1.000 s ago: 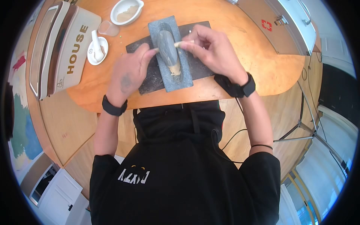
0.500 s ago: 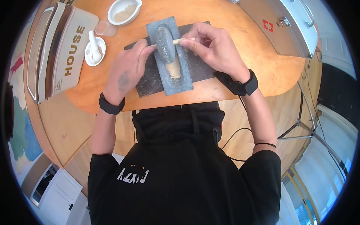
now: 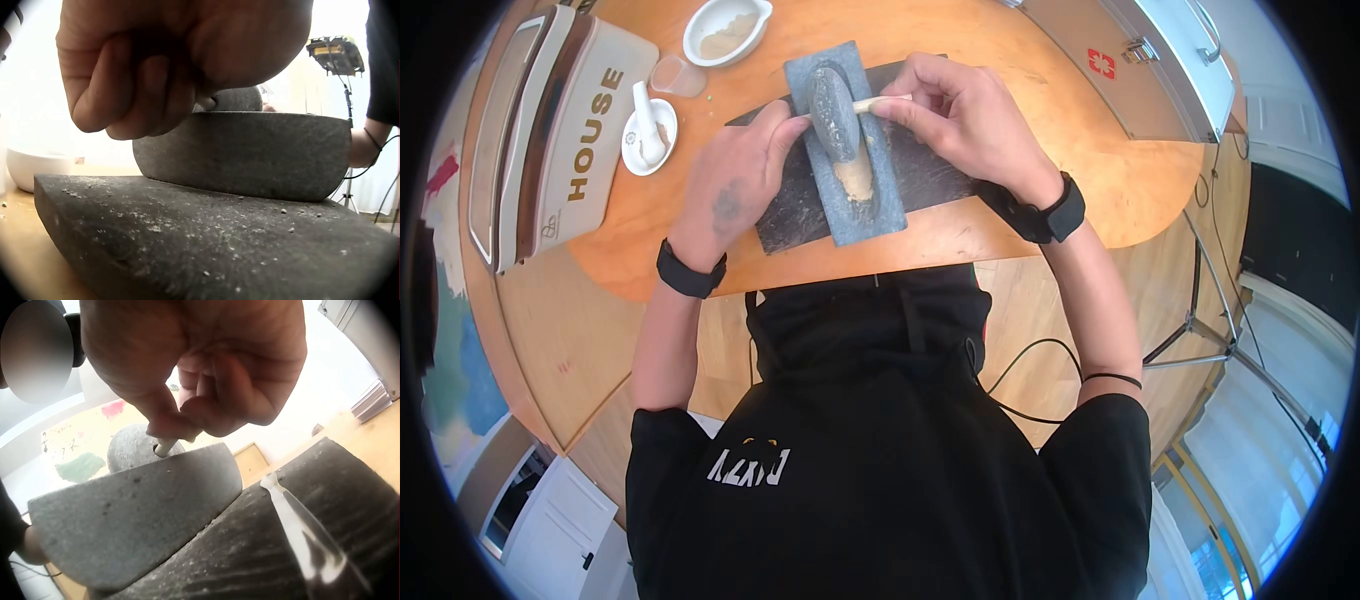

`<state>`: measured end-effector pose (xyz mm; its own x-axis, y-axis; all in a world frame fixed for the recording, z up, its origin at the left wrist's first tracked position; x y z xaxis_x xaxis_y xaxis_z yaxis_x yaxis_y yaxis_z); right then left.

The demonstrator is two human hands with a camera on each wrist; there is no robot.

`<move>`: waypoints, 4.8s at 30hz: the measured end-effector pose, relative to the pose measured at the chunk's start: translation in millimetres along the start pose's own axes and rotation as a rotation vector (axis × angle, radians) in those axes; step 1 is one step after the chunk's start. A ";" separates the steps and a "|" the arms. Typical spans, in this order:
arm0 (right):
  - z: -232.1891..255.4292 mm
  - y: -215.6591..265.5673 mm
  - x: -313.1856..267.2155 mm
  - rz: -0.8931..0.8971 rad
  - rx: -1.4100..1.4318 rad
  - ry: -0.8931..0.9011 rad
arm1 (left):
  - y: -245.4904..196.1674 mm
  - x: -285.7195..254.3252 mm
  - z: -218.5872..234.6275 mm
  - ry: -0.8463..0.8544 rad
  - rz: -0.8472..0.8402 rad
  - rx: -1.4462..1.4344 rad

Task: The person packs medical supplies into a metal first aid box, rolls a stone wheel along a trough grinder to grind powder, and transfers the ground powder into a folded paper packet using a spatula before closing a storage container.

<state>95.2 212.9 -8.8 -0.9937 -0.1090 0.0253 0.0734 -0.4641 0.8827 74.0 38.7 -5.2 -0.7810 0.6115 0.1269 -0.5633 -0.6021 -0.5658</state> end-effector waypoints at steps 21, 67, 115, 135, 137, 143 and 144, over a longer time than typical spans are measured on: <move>-4.6 -16.9 0.2 0.005 0.132 0.040 | -16.0 0.2 6.8 0.005 -0.001 0.219; -17.5 -5.3 -14.7 -0.038 0.093 0.154 | -24.6 -30.8 4.7 0.067 0.136 0.191; -0.8 11.1 -11.6 -0.084 -0.113 0.063 | -3.3 -0.8 5.2 0.066 -0.008 0.092; -4.6 3.9 -20.9 -0.079 0.051 0.188 | -26.7 -25.5 -0.6 0.092 0.085 0.230; -4.5 6.0 -21.2 -0.081 0.049 0.195 | -33.1 -31.4 -1.2 0.086 0.062 0.217; -0.9 -7.4 15.9 -0.040 0.036 0.159 | -9.2 2.5 8.6 -0.053 0.026 0.200; 0.6 -6.3 19.1 -0.024 0.036 0.149 | -9.2 3.7 11.1 -0.054 0.029 0.200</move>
<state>75.8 214.2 -13.6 -0.9715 -0.2285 -0.0636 0.0438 -0.4364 0.8987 73.3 40.8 9.5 -0.8080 0.5673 0.1592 -0.5784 -0.7122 -0.3978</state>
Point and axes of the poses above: each hand's wrist, its own x-axis towards the middle knuckle, its own z-axis out of the back of the hand, y = z × x, the point moved 10 cm from there along x, towards the middle knuckle, and after that the axes turned 1 degree about -z, right-handed, at the moved point
